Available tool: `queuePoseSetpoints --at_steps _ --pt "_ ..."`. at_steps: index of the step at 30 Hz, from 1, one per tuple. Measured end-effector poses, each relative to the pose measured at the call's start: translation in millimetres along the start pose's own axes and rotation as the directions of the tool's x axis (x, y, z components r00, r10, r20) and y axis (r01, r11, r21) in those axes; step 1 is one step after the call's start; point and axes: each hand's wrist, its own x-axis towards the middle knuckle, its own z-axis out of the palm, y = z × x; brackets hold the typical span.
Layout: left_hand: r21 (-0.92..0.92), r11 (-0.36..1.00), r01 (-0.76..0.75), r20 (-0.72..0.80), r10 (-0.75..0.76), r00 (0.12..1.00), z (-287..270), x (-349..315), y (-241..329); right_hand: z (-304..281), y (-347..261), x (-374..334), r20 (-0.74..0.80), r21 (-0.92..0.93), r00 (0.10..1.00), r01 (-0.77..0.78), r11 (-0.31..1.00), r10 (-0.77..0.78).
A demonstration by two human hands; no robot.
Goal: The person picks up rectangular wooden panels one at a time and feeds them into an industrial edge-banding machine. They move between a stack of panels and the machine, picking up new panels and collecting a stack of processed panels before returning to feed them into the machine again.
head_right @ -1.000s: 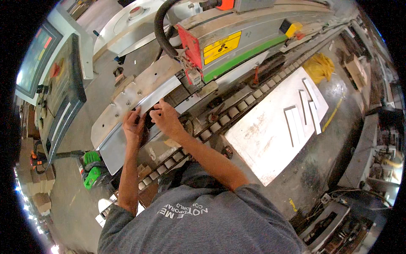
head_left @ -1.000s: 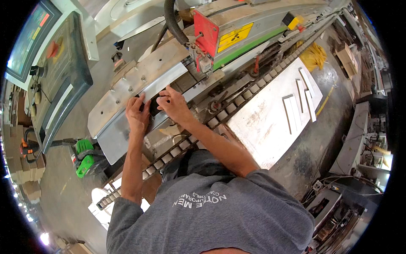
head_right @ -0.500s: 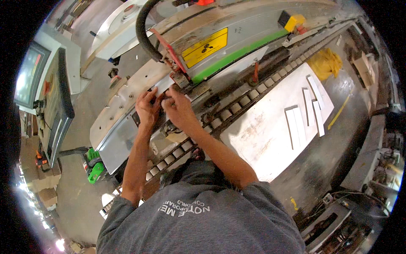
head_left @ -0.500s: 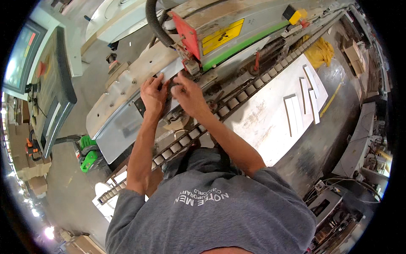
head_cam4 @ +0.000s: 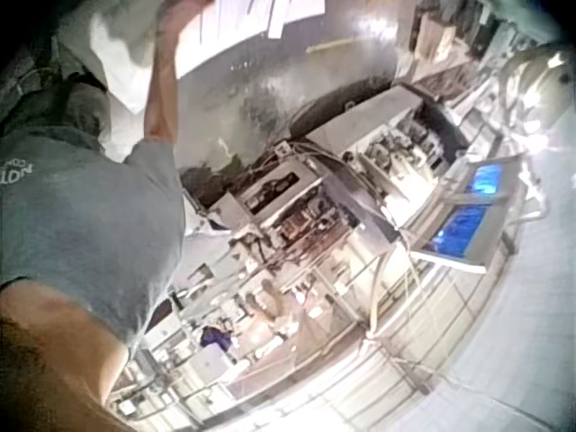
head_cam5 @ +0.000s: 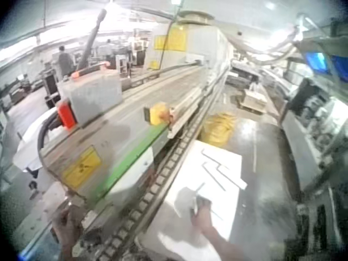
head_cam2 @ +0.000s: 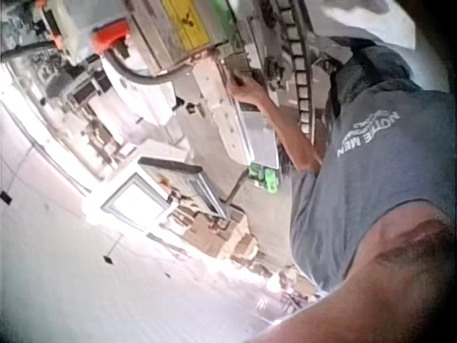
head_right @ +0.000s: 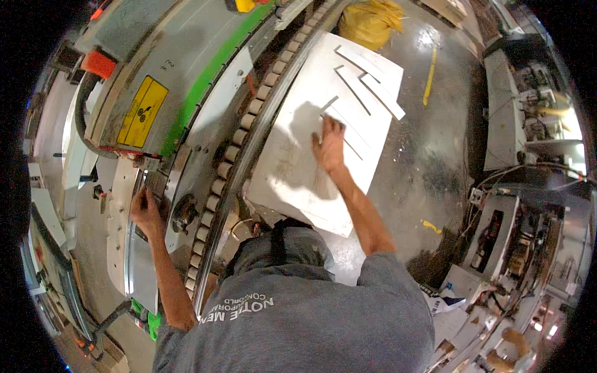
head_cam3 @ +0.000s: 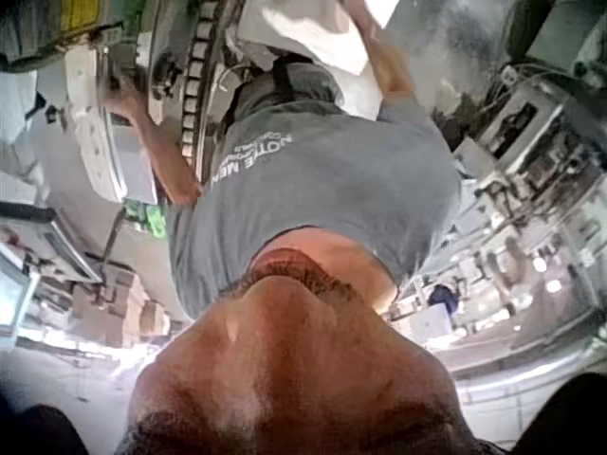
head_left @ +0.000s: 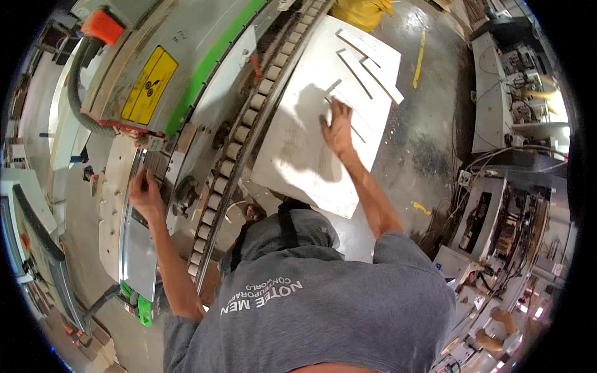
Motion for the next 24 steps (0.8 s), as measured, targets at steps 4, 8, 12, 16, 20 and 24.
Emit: queuePoseSetpoints --at_steps 4,8,12,16,20,24 --pt "0.066 0.996 0.063 0.012 -0.064 0.998 -18 -28 11 13 62 -2 0.065 -0.271 0.997 -0.018 0.962 0.036" --pt "0.039 0.98 0.196 -0.011 -0.195 0.981 -28 -53 9 15 41 -32 0.202 -0.279 0.979 0.059 0.958 -0.002" --pt "-0.088 0.987 0.133 -0.115 -0.143 0.983 -26 -73 -6 1 29 -46 0.219 -0.218 0.97 0.155 0.964 -0.107" --pt "-0.095 0.985 0.146 -0.093 -0.154 0.984 -29 -78 10 -3 24 -44 0.246 -0.347 0.936 0.326 0.879 -0.25" --pt "-0.084 0.983 0.162 -0.081 -0.168 0.982 -32 -76 25 8 12 -74 0.407 -0.257 0.758 0.63 0.733 -0.509" --pt "-0.101 0.984 0.15 -0.08 -0.158 0.984 -41 -77 27 -5 -12 -72 0.493 -0.099 0.753 0.546 0.832 -0.435"
